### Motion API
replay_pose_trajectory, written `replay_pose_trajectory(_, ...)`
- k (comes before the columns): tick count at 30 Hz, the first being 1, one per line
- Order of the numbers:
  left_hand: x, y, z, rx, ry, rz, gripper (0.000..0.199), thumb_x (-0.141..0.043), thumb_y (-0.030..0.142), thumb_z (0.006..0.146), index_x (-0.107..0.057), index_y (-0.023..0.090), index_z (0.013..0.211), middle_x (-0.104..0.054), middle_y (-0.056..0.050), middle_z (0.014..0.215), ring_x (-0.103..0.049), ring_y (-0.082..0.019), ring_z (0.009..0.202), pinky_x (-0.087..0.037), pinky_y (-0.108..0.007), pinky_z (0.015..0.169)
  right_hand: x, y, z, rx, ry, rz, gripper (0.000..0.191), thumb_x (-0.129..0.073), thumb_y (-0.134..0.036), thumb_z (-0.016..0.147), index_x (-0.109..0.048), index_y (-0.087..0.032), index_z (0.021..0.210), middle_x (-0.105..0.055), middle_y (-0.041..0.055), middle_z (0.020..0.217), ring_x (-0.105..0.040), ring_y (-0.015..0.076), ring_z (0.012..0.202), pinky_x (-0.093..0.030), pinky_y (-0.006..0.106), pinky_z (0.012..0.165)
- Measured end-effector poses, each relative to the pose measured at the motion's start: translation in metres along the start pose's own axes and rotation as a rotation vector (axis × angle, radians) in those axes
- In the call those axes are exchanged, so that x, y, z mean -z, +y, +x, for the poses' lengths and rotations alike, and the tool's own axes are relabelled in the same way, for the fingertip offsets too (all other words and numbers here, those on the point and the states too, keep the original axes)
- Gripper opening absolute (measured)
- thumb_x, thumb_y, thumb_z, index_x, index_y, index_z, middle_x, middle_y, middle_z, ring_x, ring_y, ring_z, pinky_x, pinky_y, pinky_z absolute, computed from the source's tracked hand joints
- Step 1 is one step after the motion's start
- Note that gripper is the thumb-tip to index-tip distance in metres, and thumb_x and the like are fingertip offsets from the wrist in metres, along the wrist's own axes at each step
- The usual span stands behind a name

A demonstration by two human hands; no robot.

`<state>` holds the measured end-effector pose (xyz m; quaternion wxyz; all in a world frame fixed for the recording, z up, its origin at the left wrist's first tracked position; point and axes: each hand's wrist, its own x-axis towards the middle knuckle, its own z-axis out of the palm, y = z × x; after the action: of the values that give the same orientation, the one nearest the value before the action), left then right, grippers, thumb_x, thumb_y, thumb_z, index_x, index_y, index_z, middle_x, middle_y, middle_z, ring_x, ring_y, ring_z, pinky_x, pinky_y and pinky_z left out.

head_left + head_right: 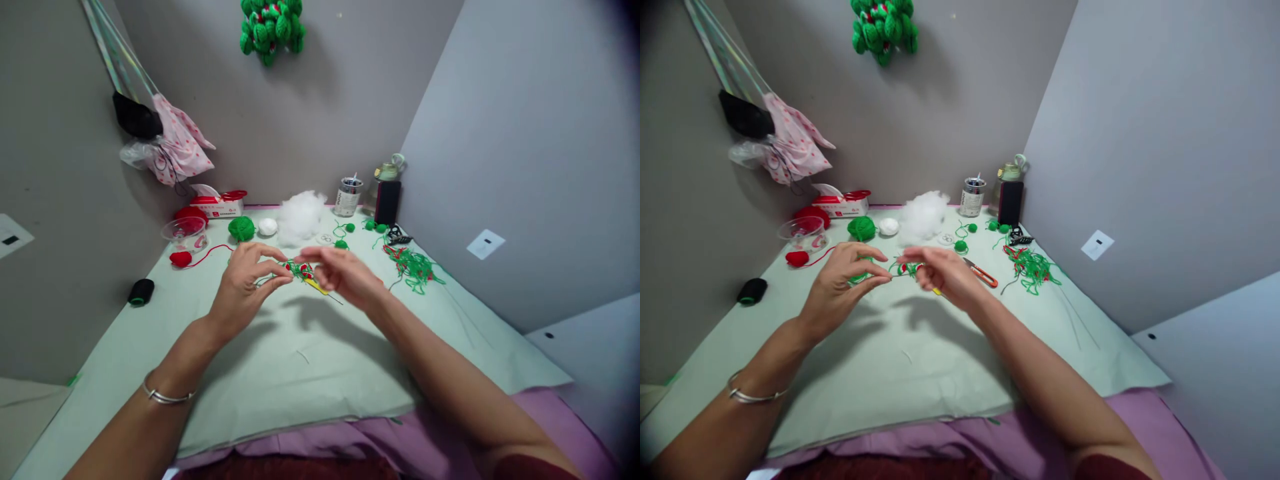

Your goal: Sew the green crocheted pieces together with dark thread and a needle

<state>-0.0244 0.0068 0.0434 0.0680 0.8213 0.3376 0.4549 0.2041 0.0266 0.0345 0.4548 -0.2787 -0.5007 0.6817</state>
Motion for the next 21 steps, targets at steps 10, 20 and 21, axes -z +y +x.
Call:
replay_pose_trajectory(10, -0.012, -0.01, -0.008, 0.586, -0.07, -0.726, 0.03, -0.06, 0.041, 0.094, -0.064, 0.019, 0.073, -0.064, -0.004, 0.093, -0.056, -0.02, 0.099, -0.04, -0.034, 0.098, -0.008, 0.0, -0.012, 0.025, -0.155, -0.495, 0.039, -0.056, -0.05, 0.096, -0.069, -0.014, 0.087, -0.031, -0.0071, 0.058, -0.026, 0.0075, 0.054, -0.021, 0.023, 0.051)
replay_pose_trajectory(20, -0.034, -0.004, -0.017, 0.76, -0.009, -0.846, 0.016, -0.079, 0.038, 0.077, -0.08, 0.023, 0.081, -0.073, -0.006, 0.099, -0.06, -0.023, 0.105, -0.04, -0.038, 0.103, -0.031, 0.02, -0.02, 0.215, -0.236, -1.143, 0.03, -0.045, -0.031, 0.102, -0.068, -0.015, 0.092, -0.059, 0.0007, 0.073, -0.043, 0.0094, 0.063, -0.032, 0.022, 0.065)
replay_pose_trajectory(21, -0.035, -0.005, -0.018, 0.683, -0.005, -0.736, 0.016, -0.077, 0.039, 0.08, -0.081, 0.023, 0.082, -0.073, -0.007, 0.099, -0.06, -0.024, 0.105, -0.04, -0.039, 0.103, -0.031, 0.018, -0.02, 0.211, -0.227, -1.143, 0.03, -0.045, -0.031, 0.102, -0.068, -0.015, 0.091, -0.058, 0.0001, 0.072, -0.042, 0.0091, 0.062, -0.032, 0.022, 0.065)
